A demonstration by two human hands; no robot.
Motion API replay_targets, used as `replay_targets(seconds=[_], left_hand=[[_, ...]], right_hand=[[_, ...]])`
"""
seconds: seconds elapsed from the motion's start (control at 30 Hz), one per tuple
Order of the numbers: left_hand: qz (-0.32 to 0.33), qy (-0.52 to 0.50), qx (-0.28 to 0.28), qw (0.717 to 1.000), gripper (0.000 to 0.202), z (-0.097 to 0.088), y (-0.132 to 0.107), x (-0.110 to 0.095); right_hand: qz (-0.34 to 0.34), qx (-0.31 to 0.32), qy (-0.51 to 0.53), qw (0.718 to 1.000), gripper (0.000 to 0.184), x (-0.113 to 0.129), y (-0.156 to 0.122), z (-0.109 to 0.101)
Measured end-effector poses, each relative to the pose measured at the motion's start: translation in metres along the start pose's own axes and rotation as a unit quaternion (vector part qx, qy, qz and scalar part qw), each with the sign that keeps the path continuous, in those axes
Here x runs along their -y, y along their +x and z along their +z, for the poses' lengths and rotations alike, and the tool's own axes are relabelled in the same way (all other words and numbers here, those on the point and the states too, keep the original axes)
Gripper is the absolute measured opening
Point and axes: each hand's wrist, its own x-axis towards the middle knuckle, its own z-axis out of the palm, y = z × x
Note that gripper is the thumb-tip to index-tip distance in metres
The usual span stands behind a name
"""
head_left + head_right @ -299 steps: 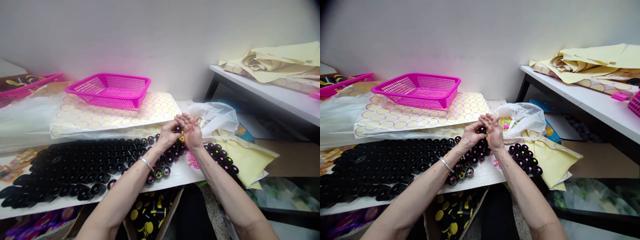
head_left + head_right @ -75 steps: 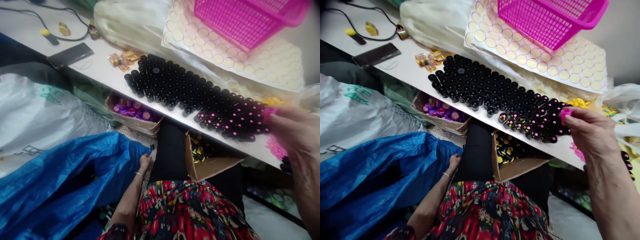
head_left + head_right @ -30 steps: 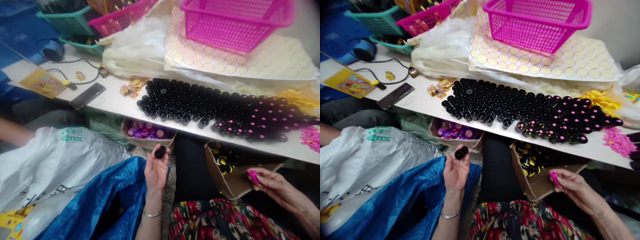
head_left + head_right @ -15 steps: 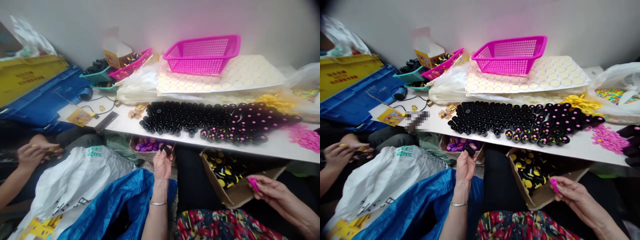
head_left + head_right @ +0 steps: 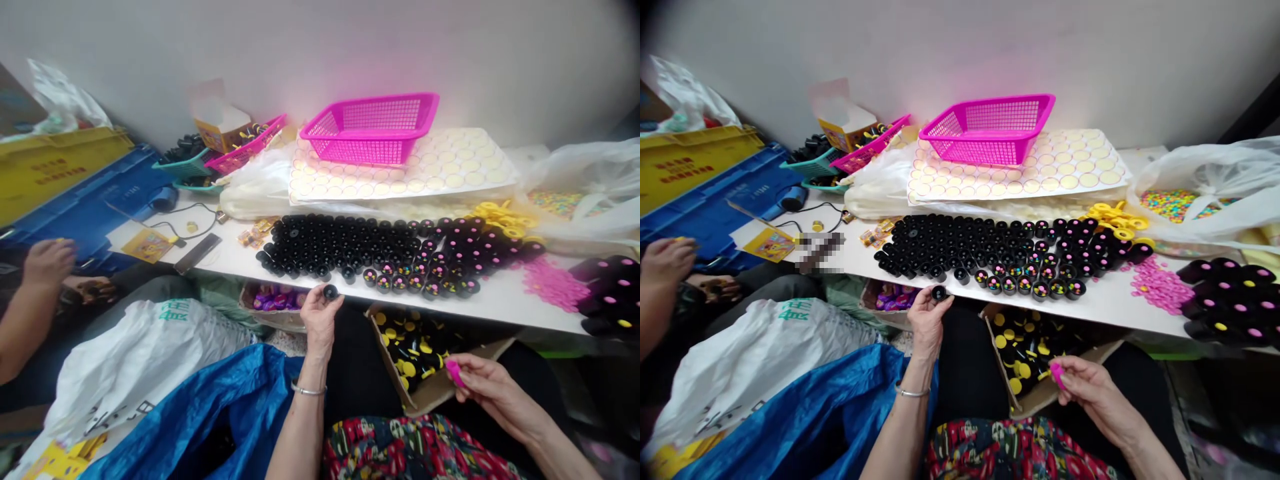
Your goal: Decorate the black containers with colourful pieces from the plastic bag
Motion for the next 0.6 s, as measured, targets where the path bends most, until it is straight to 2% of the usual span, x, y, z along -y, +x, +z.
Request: replay_targets(seconds=[0.1,0.23,0.3,0.4,0.53,0.6], left_hand=[[0.037,0.04,0.016,0.998,0.042,0.003,-0.004,0.001],[0.12,0.139,-0.004,0.983,0.036,0.003,0.0,0.004],[0.134,0.18,-0.016,0.975,0.033,0.004,0.004,0.008],[0.128,0.188,-0.017,0.974,0.03,0.006,0.008,0.012],[0.126,0.181,-0.008,0.975,0.032,0.009,-0.002,0.005],[0.151,0.201,0.004,0.968,0.031,0.011,-0.016,-0.005]], right_hand=[[-0.004,0.011,0.009,1.0,0.029,0.0,-0.002,-0.003],[0.0,0.019,0.008,1.0,0.028,0.003,-0.003,-0.002],[-0.002,0.024,0.0,1.0,0.029,0.004,-0.003,-0.001],[-0.011,0.03,-0.022,0.999,0.028,0.004,-0.002,-0.001],[-0.042,0.038,-0.122,0.991,0.033,0.007,-0.005,0.007],[-0.076,0.044,-0.221,0.971,0.037,0.016,-0.011,0.019]])
